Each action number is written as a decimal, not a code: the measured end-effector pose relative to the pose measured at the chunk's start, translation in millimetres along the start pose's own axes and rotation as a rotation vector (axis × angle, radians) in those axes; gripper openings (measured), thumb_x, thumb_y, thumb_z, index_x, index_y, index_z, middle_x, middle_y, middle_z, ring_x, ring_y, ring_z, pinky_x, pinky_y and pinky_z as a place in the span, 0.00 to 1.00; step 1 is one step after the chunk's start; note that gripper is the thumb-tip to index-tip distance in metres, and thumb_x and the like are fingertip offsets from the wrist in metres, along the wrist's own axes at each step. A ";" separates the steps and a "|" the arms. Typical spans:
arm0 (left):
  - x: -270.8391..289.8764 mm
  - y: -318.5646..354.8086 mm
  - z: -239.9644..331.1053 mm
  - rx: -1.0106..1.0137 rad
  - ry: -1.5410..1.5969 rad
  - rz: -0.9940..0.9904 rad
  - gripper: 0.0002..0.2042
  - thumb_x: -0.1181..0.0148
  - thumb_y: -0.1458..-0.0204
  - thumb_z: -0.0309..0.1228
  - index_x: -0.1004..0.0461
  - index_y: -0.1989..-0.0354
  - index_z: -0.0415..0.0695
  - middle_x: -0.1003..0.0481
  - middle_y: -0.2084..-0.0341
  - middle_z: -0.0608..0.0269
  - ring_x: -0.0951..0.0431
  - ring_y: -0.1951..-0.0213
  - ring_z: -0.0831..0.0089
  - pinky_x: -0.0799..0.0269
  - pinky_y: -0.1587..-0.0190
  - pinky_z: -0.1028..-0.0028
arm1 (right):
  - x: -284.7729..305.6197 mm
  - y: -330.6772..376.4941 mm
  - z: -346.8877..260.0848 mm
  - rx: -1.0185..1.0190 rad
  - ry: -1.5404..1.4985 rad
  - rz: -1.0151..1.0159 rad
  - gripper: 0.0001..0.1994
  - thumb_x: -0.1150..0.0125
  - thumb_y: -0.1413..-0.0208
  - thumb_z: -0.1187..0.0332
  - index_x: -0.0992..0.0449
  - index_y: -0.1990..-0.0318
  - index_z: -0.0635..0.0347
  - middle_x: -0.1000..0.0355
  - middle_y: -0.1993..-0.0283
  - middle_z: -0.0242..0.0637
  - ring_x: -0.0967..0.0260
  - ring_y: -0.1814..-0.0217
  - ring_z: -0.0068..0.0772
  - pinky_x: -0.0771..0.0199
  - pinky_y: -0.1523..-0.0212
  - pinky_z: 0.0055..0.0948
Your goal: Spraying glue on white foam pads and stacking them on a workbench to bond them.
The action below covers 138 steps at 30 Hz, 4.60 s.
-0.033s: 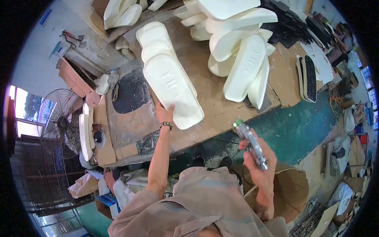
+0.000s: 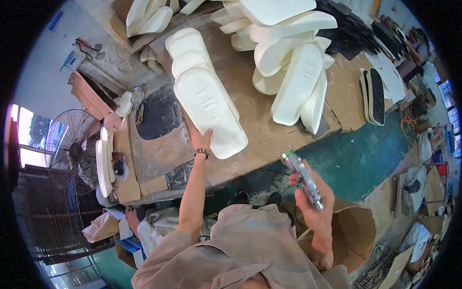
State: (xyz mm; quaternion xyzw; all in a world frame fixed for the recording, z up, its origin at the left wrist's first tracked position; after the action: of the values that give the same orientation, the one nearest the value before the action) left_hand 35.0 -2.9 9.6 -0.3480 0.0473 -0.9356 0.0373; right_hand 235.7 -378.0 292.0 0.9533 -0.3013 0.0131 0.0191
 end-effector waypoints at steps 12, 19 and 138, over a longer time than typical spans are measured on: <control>-21.3 17.8 -41.7 0.114 -0.072 -0.281 0.32 0.25 0.52 0.37 0.37 0.44 0.36 0.26 0.47 0.36 0.24 0.45 0.39 0.27 0.43 0.52 | -20.4 17.2 -28.0 0.049 0.150 -0.221 0.31 0.34 0.39 0.72 0.35 0.29 0.64 0.22 0.50 0.43 0.25 0.55 0.31 0.25 0.48 0.30; -20.3 20.8 -31.0 0.117 -0.092 -0.282 0.31 0.26 0.52 0.36 0.36 0.45 0.34 0.28 0.46 0.35 0.26 0.44 0.38 0.28 0.43 0.51 | -31.4 17.2 -41.8 0.110 0.406 -0.238 0.32 0.31 0.41 0.68 0.32 0.30 0.65 0.26 0.60 0.37 0.30 0.61 0.28 0.28 0.57 0.27; -15.1 -173.0 12.6 -0.153 0.045 -0.192 0.34 0.26 0.52 0.47 0.30 0.43 0.37 0.21 0.50 0.41 0.20 0.46 0.46 0.25 0.43 0.54 | -62.7 6.5 -33.1 0.030 0.476 -0.056 0.30 0.33 0.47 0.81 0.29 0.33 0.66 0.23 0.55 0.42 0.27 0.57 0.35 0.28 0.53 0.27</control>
State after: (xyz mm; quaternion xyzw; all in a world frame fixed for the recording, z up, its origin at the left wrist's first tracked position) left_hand 48.3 169.7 29.1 -0.3315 0.0859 -0.9361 -0.0802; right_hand 180.2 -345.9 322.9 0.9314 -0.2616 0.2415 0.0759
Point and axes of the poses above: each hand's wrist, its own y-axis away from the middle knuckle, its own x-axis out of the back of the hand, z = x × y, the point moved 1 cm from there along -y, towards the middle knuckle
